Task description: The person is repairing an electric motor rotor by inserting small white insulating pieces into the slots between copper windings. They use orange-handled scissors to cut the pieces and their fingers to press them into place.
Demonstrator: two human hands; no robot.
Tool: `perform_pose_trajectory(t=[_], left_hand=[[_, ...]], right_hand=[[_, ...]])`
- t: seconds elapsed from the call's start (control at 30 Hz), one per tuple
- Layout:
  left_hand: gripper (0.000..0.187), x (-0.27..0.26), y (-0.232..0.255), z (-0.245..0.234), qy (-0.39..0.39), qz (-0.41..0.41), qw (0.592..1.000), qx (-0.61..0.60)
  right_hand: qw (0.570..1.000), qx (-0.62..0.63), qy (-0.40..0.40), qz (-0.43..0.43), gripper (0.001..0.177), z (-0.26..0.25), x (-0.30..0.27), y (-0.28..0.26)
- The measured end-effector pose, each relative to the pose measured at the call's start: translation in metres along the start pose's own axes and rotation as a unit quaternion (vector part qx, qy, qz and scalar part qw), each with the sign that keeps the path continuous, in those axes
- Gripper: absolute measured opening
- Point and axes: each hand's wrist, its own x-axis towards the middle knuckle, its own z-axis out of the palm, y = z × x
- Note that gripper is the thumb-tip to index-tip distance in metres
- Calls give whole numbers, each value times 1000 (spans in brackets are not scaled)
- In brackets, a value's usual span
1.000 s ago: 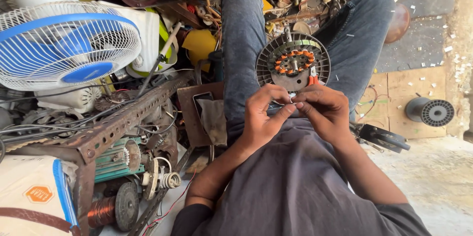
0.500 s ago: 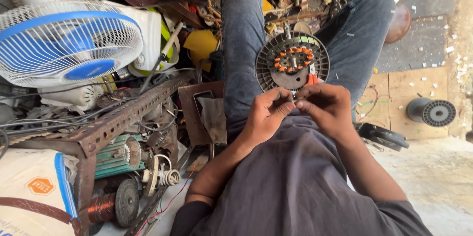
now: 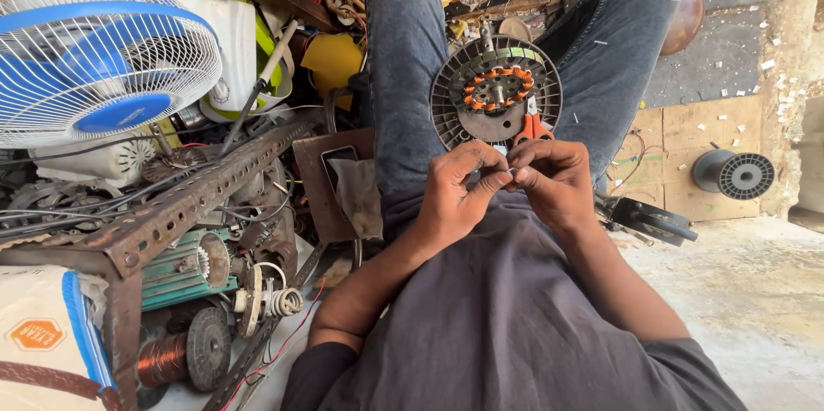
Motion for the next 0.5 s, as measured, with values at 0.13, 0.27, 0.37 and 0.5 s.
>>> perform_pose_trajectory(t=[0.13,0.27,0.37,0.5], left_hand=[[10,3,-4,-6,-31,6,999,-42],[12,7,-14,-11,-52,-38,995,-74],[13,6,-20,-6,-35,-82,991,-102],[15,6,-35,-2,-22,-71,983,-168]], right_hand=[[999,-32,-7,-12,12,4,1,-4],[989,-145,17,-34,11,6,-4,-6],[992,-113,37,-41,16,4,3,2],[996,-76,21,-29,23,-5,11,7]])
